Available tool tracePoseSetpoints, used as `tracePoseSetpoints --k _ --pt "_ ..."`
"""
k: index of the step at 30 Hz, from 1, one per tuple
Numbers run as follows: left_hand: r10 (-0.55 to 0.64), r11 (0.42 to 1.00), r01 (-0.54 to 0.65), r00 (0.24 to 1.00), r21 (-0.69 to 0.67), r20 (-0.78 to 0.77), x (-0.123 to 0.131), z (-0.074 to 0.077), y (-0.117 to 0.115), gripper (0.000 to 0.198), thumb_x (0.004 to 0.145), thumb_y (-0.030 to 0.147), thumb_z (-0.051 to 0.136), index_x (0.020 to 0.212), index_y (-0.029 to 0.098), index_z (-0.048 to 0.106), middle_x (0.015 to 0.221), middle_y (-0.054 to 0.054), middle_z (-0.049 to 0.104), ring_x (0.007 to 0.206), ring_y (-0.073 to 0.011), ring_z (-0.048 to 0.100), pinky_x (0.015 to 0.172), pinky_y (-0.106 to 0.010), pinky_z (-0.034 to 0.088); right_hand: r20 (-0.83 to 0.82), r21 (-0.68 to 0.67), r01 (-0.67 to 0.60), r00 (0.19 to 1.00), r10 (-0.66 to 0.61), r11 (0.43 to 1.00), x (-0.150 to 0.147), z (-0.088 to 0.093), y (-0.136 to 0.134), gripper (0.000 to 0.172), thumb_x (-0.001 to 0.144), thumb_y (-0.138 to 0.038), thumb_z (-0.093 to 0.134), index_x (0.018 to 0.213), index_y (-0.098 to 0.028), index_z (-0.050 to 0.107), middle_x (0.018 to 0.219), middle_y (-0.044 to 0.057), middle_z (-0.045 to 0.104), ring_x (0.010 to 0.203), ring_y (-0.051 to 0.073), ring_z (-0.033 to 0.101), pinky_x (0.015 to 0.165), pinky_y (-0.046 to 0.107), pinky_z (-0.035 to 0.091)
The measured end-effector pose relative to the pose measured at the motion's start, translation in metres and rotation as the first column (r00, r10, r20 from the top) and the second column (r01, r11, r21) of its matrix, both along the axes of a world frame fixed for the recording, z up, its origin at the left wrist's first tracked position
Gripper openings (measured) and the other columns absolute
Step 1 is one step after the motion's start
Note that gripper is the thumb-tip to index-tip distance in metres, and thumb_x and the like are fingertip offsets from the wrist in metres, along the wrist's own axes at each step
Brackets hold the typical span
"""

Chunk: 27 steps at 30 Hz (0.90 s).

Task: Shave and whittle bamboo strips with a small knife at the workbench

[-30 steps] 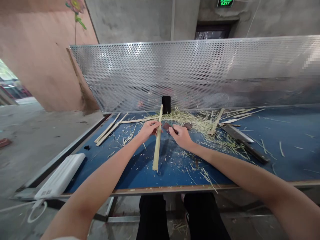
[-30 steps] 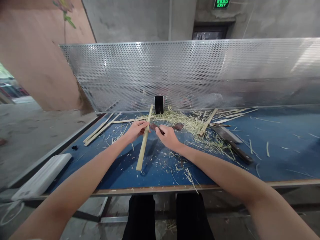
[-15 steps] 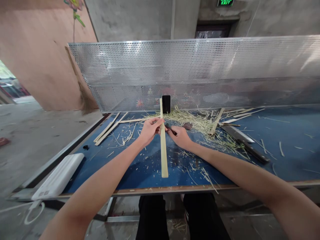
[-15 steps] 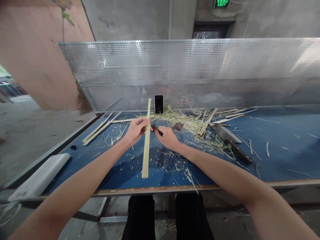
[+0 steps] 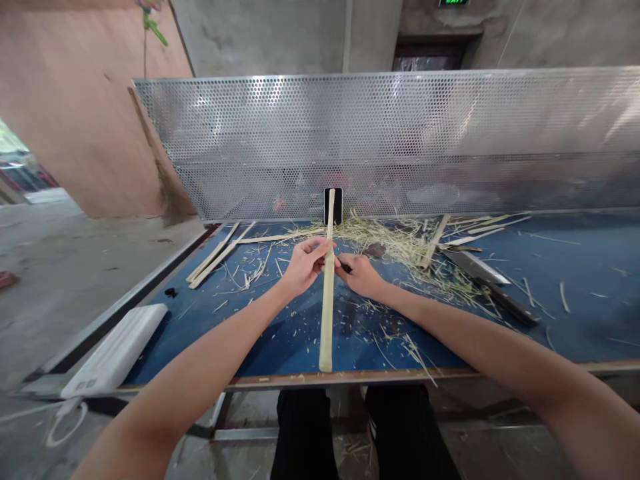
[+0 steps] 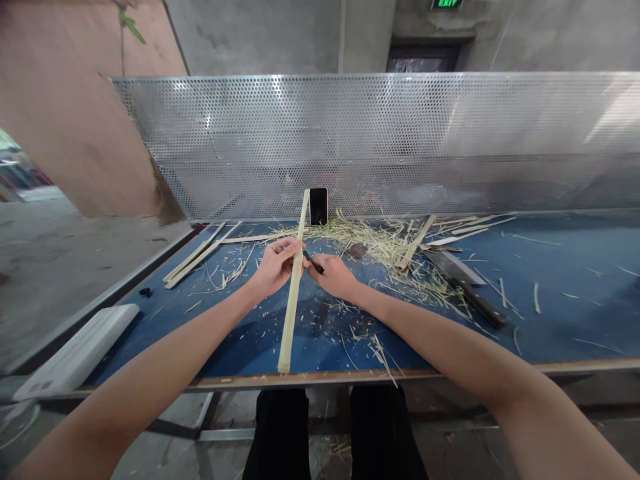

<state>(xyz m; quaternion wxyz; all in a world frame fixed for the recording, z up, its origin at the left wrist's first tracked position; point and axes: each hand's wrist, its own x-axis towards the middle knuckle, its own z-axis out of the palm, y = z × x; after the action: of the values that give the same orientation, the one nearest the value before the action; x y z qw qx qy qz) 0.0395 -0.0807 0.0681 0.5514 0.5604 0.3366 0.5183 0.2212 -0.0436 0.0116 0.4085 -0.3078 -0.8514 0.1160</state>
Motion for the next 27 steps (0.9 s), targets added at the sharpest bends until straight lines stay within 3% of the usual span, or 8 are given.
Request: tracePoseSetpoints --k 3,6,9,13,16,19,23,27 --pt "-0.015 1.000 0.015 0.999 0.005 -0.039 0.000 -0.003 0.004 0.041 0.087 0.057 0.078 0.093 0.017 0.069 0.069 -0.005 0.073 0.060 -0.0157 0.068 0.053 -0.024 0.049 0.006 0.004 -0.013 1.000 0.013 1.000 -0.001 0.000 0.000 0.031 0.103 -0.034 0.050 0.076 -0.020 0.054 0.070 0.001 0.059 0.063 0.016 0.054 0.062 0.029 0.037" --pt "0.003 1.000 -0.007 0.979 -0.021 -0.203 -0.003 -0.009 0.011 0.037 0.087 0.052 0.078 0.089 0.016 0.070 0.068 -0.005 0.073 0.059 -0.0163 0.068 0.053 -0.024 0.049 -0.012 0.014 0.019 1.000 -0.019 1.000 0.000 0.000 0.004 0.031 0.101 -0.031 0.049 0.072 -0.021 0.052 0.069 0.002 0.060 0.063 0.016 0.053 0.062 0.029 0.036" --pt "0.088 0.996 -0.092 0.925 0.007 -0.369 -0.009 -0.016 0.020 0.027 0.091 0.043 0.073 0.086 0.016 0.073 0.060 -0.003 0.069 0.051 -0.0129 0.059 0.050 -0.022 0.043 -0.037 -0.015 0.105 0.994 -0.105 0.994 0.003 -0.001 0.013 0.037 0.099 -0.031 0.050 0.064 -0.022 0.042 0.060 -0.001 0.052 0.058 0.015 0.047 0.060 0.030 0.032" --pt "0.108 0.994 -0.103 0.872 0.037 -0.477 -0.018 -0.024 0.032 0.022 0.091 0.038 0.069 0.085 0.017 0.074 0.061 -0.004 0.071 0.049 -0.0120 0.052 0.048 -0.023 0.038 -0.052 -0.054 0.216 0.974 -0.218 0.975 0.012 -0.002 0.025 0.043 0.098 -0.035 0.050 0.062 -0.023 0.031 0.055 -0.003 0.043 0.055 0.014 0.039 0.057 0.031 0.025" --pt "0.076 0.997 -0.082 0.877 0.008 -0.474 -0.023 -0.028 0.038 0.018 0.085 0.035 0.073 0.084 0.018 0.071 0.075 -0.006 0.077 0.052 -0.0115 0.051 0.049 -0.023 0.036 -0.069 -0.025 0.269 0.960 -0.270 0.963 0.018 -0.003 0.032 0.041 0.098 -0.035 0.048 0.063 -0.023 0.031 0.056 -0.003 0.043 0.056 0.014 0.038 0.058 0.032 0.024" --pt "-0.029 0.997 -0.001 0.915 -0.075 -0.402 -0.024 -0.029 0.039 0.024 0.081 0.037 0.075 0.096 0.018 0.074 0.081 -0.007 0.079 0.055 -0.0117 0.053 0.050 -0.022 0.035 -0.076 -0.028 0.300 0.950 -0.302 0.953 0.021 -0.004 0.036 0.041 0.098 -0.035 0.048 0.063 -0.023 0.030 0.056 -0.003 0.041 0.056 0.013 0.037 0.058 0.032 0.024" --pt "-0.130 0.974 0.074 0.957 -0.215 -0.261 -0.024 -0.026 0.037 0.038 0.088 0.046 0.065 0.106 0.015 0.077 0.078 -0.009 0.076 0.056 -0.0137 0.055 0.051 -0.023 0.036 -0.073 -0.029 0.319 0.945 -0.320 0.947 0.023 -0.006 0.039 0.042 0.099 -0.036 0.048 0.063 -0.023 0.029 0.055 -0.003 0.038 0.055 0.014 0.037 0.057 0.032 0.023" --pt "-0.228 0.935 0.151 0.948 -0.321 -0.220 -0.027 -0.025 0.039 0.049 0.095 0.053 0.053 0.112 0.014 0.076 0.078 -0.010 0.075 0.056 -0.0151 0.056 0.053 -0.025 0.039 -0.073 -0.026 0.320 0.944 -0.321 0.947 0.022 -0.007 0.040 0.042 0.099 -0.035 0.048 0.064 -0.024 0.028 0.054 -0.003 0.036 0.054 0.014 0.036 0.057 0.032 0.023"
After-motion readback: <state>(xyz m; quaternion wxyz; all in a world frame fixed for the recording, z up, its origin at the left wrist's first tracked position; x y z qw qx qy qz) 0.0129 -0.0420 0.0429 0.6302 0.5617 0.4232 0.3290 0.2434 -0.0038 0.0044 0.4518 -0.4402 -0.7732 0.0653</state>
